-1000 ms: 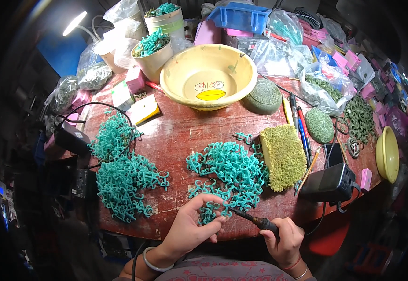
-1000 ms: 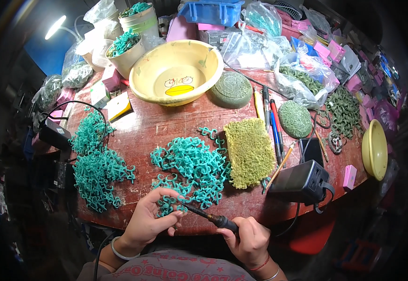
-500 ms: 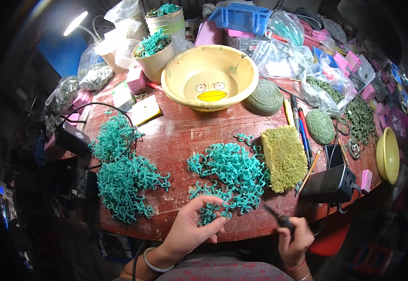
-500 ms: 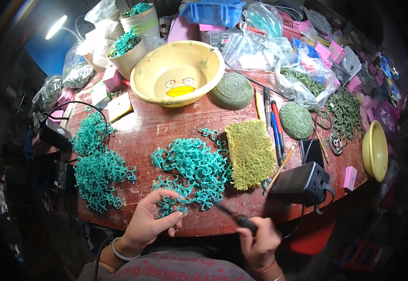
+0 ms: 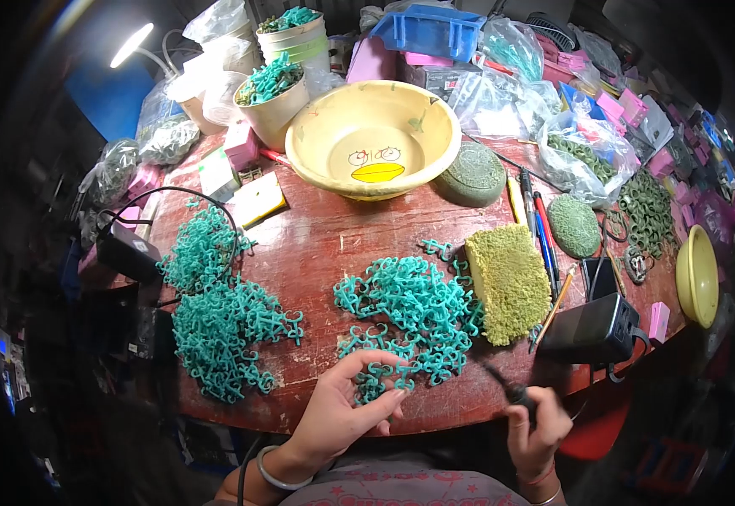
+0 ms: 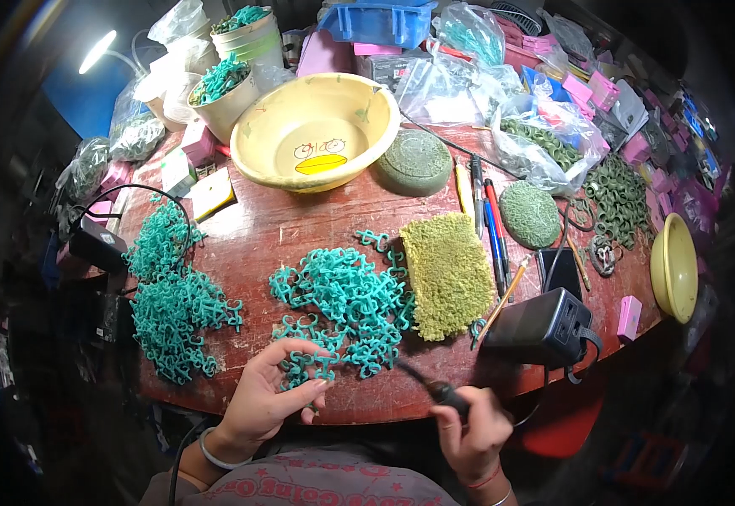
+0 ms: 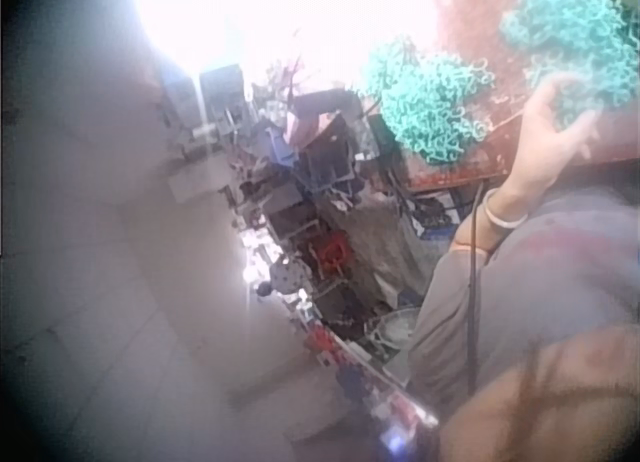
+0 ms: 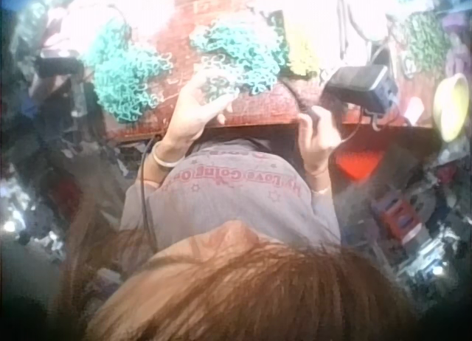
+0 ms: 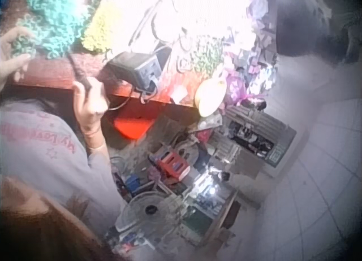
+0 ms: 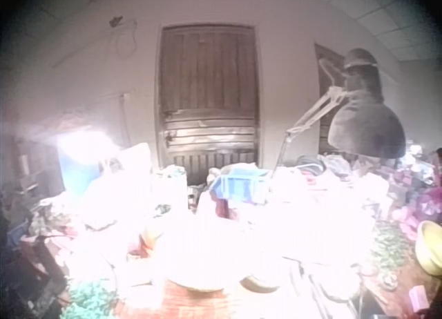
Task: The person joins small green wax pieces together by melting contact points with a handheld heating tool.
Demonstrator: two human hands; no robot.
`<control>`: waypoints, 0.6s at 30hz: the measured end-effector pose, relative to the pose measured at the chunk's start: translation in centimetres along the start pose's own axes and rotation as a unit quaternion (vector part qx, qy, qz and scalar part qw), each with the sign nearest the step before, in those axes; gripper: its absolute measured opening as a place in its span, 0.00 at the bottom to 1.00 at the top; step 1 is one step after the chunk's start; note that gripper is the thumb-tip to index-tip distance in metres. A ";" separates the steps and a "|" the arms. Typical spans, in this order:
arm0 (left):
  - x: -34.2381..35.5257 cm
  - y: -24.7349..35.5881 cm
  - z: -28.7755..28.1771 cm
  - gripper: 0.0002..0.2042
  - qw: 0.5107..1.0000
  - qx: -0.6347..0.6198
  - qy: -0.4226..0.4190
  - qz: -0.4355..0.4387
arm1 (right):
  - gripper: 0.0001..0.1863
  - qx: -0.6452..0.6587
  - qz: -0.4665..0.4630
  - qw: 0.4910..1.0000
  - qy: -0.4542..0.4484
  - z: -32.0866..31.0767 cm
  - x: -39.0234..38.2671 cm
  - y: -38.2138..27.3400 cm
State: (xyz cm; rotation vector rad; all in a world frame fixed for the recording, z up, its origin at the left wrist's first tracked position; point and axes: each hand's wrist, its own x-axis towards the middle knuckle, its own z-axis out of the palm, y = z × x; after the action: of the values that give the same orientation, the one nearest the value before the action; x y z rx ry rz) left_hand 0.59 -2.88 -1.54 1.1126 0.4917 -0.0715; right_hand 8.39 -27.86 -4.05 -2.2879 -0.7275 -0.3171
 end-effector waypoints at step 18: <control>0.1 0.1 0.2 0.16 1.000 0.004 -0.016 0.006 | 0.16 0.030 -0.092 0.993 -0.064 1.1 0.4 -0.9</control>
State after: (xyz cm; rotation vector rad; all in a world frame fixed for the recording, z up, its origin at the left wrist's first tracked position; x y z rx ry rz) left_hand 0.74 -2.96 -1.41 1.1202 0.4571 -0.0809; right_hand 8.21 -26.38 -4.18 -2.2047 -1.0045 -0.2308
